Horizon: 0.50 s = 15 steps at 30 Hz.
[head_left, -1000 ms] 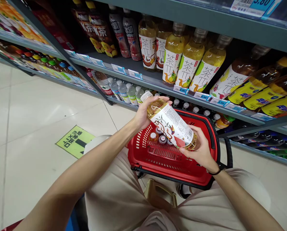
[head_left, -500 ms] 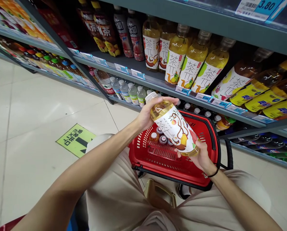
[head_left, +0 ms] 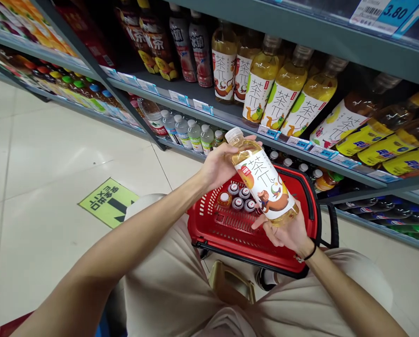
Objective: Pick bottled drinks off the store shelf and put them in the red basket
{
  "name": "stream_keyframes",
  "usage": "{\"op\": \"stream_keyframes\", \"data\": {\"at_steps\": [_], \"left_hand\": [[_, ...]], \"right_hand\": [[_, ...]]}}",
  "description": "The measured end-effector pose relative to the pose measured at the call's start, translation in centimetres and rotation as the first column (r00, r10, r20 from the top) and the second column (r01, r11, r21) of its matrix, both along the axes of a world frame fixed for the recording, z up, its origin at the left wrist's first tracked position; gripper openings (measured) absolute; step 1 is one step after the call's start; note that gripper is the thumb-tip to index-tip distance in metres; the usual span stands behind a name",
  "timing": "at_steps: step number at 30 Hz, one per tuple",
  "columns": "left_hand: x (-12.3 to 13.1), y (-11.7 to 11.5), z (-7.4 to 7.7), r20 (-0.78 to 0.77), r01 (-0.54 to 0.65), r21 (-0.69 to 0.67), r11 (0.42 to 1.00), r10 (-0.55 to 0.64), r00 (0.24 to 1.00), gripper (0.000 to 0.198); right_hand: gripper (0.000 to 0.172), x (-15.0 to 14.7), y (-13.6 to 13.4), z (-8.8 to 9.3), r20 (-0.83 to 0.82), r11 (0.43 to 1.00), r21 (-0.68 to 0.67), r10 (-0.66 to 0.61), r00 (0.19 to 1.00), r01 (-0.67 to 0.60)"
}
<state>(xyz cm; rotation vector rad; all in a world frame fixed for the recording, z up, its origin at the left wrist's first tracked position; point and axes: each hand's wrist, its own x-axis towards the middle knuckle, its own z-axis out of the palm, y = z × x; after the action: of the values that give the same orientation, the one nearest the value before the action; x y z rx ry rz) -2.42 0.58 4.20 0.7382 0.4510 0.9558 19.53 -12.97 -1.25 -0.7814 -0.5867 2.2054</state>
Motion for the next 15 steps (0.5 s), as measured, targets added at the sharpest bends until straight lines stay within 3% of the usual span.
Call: {"op": "stream_keyframes", "data": {"at_steps": [6, 15], "left_hand": [[0.3, 0.1, -0.5, -0.056, 0.008, 0.011, 1.0, -0.008, 0.998, 0.052], [1.5, 0.0, -1.7, -0.106, -0.062, 0.01, 0.998, 0.062, 0.992, 0.058]], "right_hand": [[0.088, 0.4, -0.1, -1.3, -0.045, 1.0, 0.023, -0.01, 0.999, 0.011], [0.076, 0.0, -1.3, -1.9, -0.123, 0.999, 0.034, 0.045, 0.991, -0.041]]}}
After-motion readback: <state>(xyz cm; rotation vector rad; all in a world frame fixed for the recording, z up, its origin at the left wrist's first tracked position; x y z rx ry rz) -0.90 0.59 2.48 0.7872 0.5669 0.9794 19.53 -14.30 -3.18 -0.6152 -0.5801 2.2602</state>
